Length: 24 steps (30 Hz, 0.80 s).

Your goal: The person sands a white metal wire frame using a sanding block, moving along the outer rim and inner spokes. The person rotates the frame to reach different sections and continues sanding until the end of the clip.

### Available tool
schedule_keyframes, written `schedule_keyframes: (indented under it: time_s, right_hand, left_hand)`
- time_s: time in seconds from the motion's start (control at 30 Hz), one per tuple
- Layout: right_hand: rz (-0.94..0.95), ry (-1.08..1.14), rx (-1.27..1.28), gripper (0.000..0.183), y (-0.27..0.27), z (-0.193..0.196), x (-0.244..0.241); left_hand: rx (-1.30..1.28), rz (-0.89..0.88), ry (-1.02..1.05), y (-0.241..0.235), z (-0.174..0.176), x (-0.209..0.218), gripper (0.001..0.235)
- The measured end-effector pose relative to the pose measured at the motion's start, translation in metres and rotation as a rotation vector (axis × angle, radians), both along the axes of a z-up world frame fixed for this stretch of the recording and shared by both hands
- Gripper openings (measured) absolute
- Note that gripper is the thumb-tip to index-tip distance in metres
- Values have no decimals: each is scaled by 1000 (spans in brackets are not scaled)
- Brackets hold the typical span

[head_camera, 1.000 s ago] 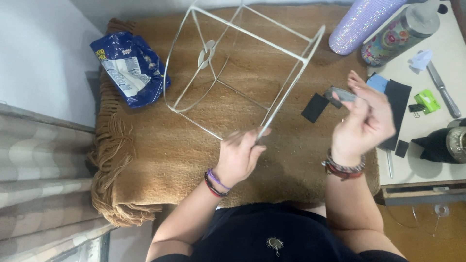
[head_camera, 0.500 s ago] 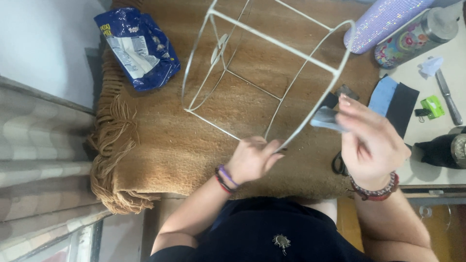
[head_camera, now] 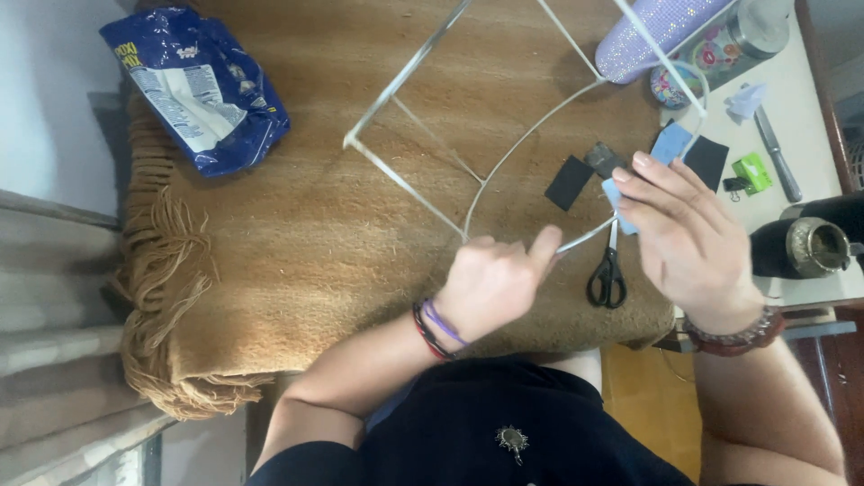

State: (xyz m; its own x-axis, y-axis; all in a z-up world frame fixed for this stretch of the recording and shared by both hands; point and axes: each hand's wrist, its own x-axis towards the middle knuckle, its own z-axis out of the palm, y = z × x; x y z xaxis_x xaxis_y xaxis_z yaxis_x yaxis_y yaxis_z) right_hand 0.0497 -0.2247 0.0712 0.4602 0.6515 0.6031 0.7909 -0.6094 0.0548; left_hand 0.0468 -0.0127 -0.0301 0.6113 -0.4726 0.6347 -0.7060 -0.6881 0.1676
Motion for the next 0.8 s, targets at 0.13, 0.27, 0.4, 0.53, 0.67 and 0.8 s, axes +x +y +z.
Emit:
schedule_keyframes:
  time_s: [0.13,0.27,0.4,0.53,0.67,0.8]
  right_hand:
    - [-59,-101,81,12,-15,-27,-4]
    - [-29,-154,215,9,-28,-39,-6]
    - [-33,-105,224,11,-31,-40,-16]
    - [0,-131,184,10,-34,-45,-15]
    - [11,-146,222,13,-18,-45,-21]
    - [-11,-213,415,12,-2,-86,-3]
  left_hand:
    - [-148,-184,10,11,18,13,26]
    - [-883,85,-28,41,9,14,21]
    - [-1345,108,429,18,-9,2,49]
    - [-1517,-209,856,-11,-3,-8,36]
    - [-1571,-131,710,-5,6,9,35]
    - [-1346,-119,579,22,-11,20,37]
